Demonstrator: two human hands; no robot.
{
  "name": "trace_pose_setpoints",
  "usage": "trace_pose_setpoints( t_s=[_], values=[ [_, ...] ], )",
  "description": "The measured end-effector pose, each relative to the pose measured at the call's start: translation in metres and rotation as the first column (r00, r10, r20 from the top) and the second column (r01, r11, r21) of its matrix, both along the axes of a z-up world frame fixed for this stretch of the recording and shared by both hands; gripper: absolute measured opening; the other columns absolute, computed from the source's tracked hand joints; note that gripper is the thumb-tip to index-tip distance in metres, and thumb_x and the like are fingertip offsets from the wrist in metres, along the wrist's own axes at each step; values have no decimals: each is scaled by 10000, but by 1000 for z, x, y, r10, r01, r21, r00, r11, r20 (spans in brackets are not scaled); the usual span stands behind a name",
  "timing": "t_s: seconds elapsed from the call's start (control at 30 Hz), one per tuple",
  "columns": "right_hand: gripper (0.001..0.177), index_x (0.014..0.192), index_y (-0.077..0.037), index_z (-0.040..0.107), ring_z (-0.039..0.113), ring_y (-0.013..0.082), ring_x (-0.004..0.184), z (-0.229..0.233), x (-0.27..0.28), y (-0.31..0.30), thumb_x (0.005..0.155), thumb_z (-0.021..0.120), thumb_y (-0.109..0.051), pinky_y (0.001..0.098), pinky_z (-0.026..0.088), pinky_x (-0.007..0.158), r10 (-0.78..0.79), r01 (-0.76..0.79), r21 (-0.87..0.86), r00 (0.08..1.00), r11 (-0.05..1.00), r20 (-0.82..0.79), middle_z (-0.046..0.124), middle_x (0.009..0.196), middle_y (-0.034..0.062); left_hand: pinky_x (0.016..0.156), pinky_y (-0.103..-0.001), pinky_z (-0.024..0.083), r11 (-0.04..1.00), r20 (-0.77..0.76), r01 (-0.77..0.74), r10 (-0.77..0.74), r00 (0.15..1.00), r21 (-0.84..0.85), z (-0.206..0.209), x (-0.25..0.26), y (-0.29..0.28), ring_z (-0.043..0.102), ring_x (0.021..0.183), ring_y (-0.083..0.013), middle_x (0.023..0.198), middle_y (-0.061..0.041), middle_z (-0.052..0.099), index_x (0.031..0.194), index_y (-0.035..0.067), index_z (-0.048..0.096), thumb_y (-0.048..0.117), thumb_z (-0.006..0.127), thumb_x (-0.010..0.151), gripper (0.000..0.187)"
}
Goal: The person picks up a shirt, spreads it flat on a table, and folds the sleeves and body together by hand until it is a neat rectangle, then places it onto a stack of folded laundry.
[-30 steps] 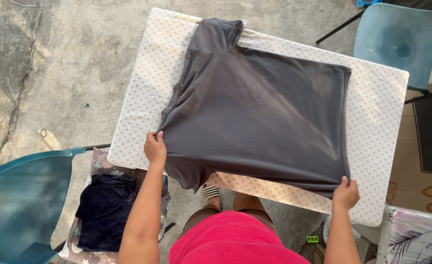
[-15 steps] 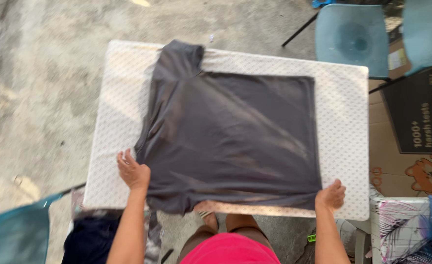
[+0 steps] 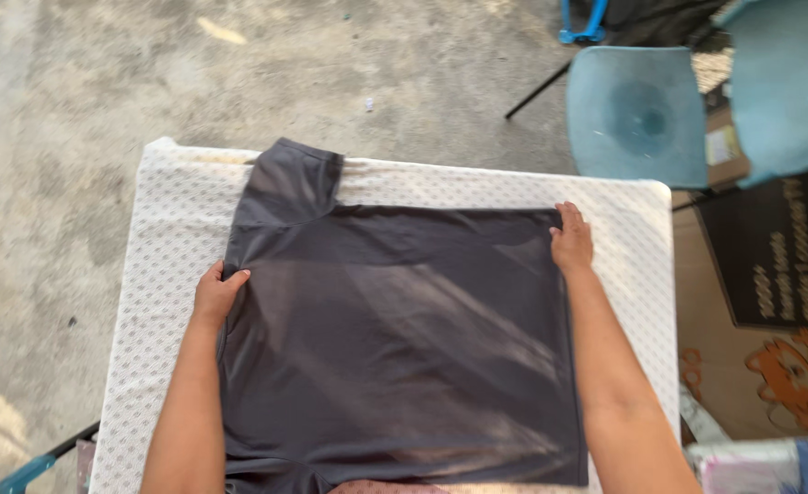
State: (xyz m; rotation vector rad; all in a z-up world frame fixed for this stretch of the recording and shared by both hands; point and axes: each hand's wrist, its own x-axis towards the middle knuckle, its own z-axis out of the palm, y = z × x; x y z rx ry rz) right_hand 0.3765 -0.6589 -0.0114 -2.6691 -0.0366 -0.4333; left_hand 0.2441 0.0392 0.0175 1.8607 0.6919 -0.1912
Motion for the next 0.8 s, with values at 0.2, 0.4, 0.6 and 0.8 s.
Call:
trace_pose_setpoints(
  t_s=[0.2, 0.4, 0.6, 0.8],
  values=[
    [345, 1123, -167, 731, 611, 384, 1081, 4, 42, -22, 847, 846, -338, 503, 502, 927, -65, -29, -250, 931, 968, -359, 708, 1085, 125, 806, -322, 539, 918, -56, -99, 84, 995, -383, 30, -7, 34, 658, 878, -154, 1000, -65, 715, 1163, 26, 664, 274, 780, 868, 403],
    [263, 1018, -38, 701, 588, 213, 793, 20, 52, -33, 827, 850, -140, 382, 486, 694, 21, 249, 429, 846, 868, -533, 652, 923, 112, 804, -452, 525, 792, -295, 218, -50, 954, 571, 47, -4, 27, 667, 903, -324, 958, -150, 718, 1058, 47, 729, 491, 803, 858, 492],
    [244, 1049, -6, 676, 638, 171, 789, 5, 38, -20, 881, 815, -116, 323, 502, 721, -232, 319, 244, 916, 916, -328, 699, 919, 97, 879, -492, 495, 418, -30, -2, 70, 997, 909, -3, -9, 11, 642, 1056, -332, 1054, -118, 674, 996, 85, 666, 345, 702, 924, 272],
    [285, 1002, -16, 685, 680, 279, 864, -10, 35, -13, 923, 831, -248, 402, 529, 812, -335, 422, 215, 876, 881, -348, 724, 961, 165, 957, -558, 417, 634, 36, -47, 30, 999, 772, -21, 73, -23, 606, 1132, -367, 1165, -132, 702, 1158, 75, 672, 421, 714, 996, 384]
  ],
)
